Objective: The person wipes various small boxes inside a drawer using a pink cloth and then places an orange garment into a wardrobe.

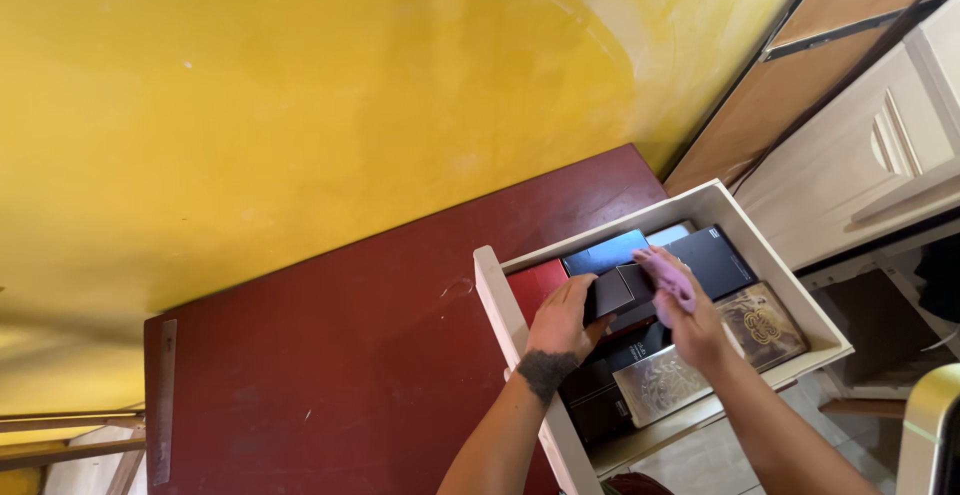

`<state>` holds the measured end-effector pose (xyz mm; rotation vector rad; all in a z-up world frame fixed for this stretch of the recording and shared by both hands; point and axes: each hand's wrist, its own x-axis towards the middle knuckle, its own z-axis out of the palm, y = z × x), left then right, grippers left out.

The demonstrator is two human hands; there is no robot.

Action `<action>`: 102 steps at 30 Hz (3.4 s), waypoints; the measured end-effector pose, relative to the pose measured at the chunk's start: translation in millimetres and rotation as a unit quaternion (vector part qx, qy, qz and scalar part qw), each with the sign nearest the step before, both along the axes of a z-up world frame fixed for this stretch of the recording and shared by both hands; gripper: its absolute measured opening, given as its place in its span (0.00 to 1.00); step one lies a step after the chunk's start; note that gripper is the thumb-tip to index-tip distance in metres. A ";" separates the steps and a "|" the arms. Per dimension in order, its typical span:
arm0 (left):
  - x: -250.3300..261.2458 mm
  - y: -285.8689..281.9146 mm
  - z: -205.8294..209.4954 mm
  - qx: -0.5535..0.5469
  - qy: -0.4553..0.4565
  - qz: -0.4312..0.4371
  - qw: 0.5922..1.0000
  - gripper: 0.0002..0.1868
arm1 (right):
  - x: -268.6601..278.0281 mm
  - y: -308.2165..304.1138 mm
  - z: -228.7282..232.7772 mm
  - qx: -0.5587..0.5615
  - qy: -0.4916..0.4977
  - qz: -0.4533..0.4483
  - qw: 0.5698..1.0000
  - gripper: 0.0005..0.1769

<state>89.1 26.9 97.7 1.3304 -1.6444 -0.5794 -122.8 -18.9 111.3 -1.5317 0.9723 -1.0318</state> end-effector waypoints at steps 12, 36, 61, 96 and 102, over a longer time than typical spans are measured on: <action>13.4 20.4 0.5 -0.033 0.039 -0.013 0.999 0.33 | 14.4 2.0 5.6 -0.207 0.094 0.002 0.974 0.23; -10.1 -18.3 55.0 0.054 0.022 0.039 0.997 0.35 | 3.7 -39.2 70.4 -0.331 0.147 0.119 0.925 0.23; -108.2 -67.3 15.7 0.091 0.040 0.197 0.975 0.31 | -69.1 -145.9 29.2 -0.195 0.166 0.226 0.940 0.26; -117.9 -87.5 -2.6 0.137 -0.094 0.202 0.965 0.52 | -87.4 -192.9 23.9 -0.153 0.130 0.266 0.943 0.30; -125.9 -92.3 3.2 0.078 -0.090 0.231 0.966 0.37 | -82.0 -179.2 2.5 0.031 -0.007 0.256 0.966 0.28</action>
